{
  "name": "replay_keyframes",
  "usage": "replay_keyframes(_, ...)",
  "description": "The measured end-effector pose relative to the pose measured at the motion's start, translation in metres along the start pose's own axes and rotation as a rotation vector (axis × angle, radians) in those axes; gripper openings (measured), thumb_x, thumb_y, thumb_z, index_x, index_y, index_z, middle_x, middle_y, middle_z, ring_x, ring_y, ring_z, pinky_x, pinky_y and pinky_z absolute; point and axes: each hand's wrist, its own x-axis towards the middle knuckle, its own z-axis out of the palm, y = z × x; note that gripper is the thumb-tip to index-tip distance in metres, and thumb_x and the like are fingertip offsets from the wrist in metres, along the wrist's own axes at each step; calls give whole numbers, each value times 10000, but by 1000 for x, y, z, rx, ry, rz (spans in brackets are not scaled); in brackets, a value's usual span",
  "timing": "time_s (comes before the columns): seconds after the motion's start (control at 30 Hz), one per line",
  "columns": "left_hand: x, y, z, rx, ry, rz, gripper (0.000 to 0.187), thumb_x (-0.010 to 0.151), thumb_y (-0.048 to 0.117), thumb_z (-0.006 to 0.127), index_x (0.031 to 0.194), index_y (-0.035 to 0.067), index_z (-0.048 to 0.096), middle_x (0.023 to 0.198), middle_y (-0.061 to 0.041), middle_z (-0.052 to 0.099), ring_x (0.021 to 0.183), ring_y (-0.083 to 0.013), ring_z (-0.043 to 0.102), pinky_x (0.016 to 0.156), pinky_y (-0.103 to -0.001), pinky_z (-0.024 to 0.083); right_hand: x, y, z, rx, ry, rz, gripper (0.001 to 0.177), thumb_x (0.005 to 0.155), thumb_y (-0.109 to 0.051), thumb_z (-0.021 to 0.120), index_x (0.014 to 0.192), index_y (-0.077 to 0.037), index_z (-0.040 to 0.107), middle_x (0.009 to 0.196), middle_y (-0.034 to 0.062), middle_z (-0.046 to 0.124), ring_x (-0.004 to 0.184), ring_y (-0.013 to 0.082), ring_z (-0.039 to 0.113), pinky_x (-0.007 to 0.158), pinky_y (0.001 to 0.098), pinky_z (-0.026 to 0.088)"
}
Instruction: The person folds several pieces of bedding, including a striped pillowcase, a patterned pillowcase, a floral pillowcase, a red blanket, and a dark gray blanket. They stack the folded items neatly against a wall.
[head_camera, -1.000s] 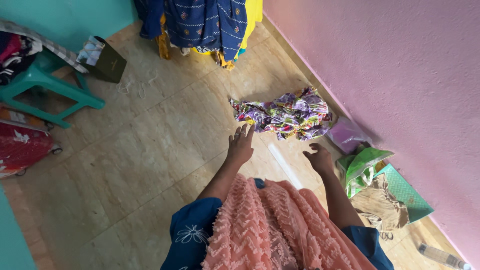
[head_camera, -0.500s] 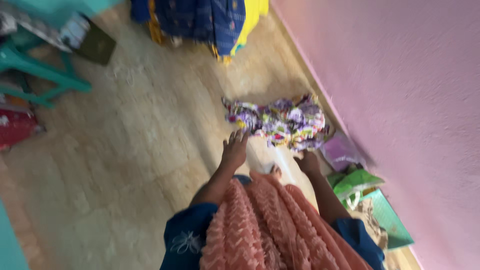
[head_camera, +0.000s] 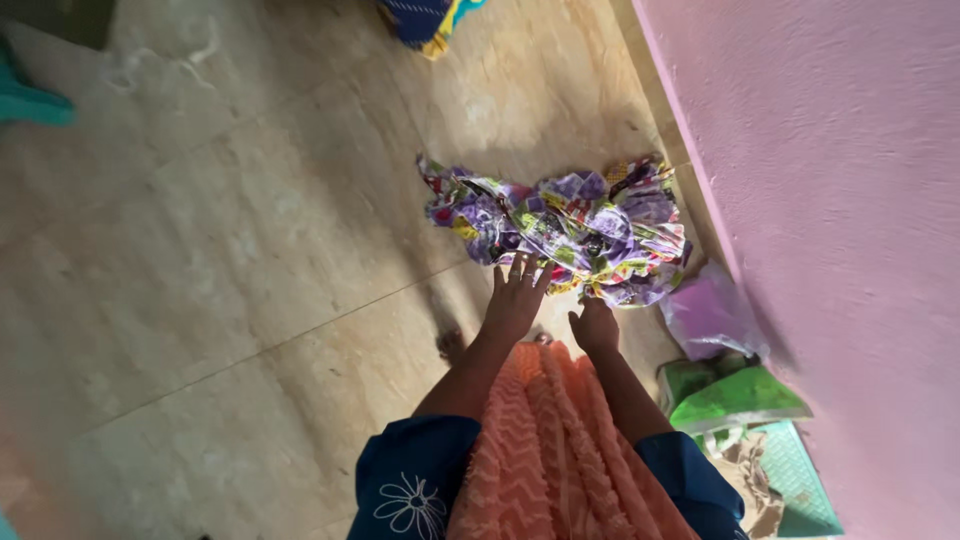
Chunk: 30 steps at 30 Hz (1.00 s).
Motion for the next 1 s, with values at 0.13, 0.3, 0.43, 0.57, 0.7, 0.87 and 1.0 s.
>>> replay_keyframes(0.13,40,-31,92,95,61,53,507,1001,182,548,1503,140,491,1579,-177,456,1481,-397,416,1144,-660,387,73,34,68,-81,2,-13,494,858,-306,768,1256,-41,644,1339,199,618,1182,397,621,989,504,518)
replay_keyframes(0.3,84,-52,185,111,-9,40,504,979,184,535,1481,153,504,1553,-159,464,1433,-402,434,1075,-697,371,161,61,126,-171,78,-59,525,797,-296,790,1284,-129,687,1520,234,457,1323,460,493,1005,549,483)
replay_keyframes(0.43,90,-62,230,93,-24,2,503,987,199,523,1488,162,502,1553,-155,467,1440,-398,443,1105,-691,364,205,76,166,-229,-20,-34,525,762,-314,815,1263,-202,708,1575,270,346,1311,477,472,997,578,469)
replay_keyframes(0.57,100,-76,253,135,-59,18,481,982,218,525,1462,195,503,1554,-138,461,1419,-395,444,1105,-725,352,239,96,192,-396,-42,-72,454,797,-268,781,1239,-188,718,1421,135,565,1318,405,509,950,588,470)
replay_keyframes(0.7,94,-80,253,134,-83,12,510,968,200,534,1477,192,499,1552,-136,462,1420,-401,449,1093,-685,362,242,114,195,-108,71,-36,255,858,-215,738,1102,-194,809,1127,101,760,1039,295,704,866,458,565)
replay_keyframes(0.87,87,-72,189,98,-61,-15,497,970,169,531,1467,172,510,1549,-127,473,1393,-362,485,1076,-646,399,217,76,129,238,120,44,164,870,-265,785,1002,-182,836,920,158,766,775,282,740,739,395,567)
replay_keyframes(1.0,73,-49,101,-24,28,-19,521,914,148,570,1433,138,536,1499,-130,523,1335,-341,539,993,-615,454,158,21,48,633,167,-223,168,841,-122,779,1007,-93,774,976,105,788,892,191,745,821,350,567)
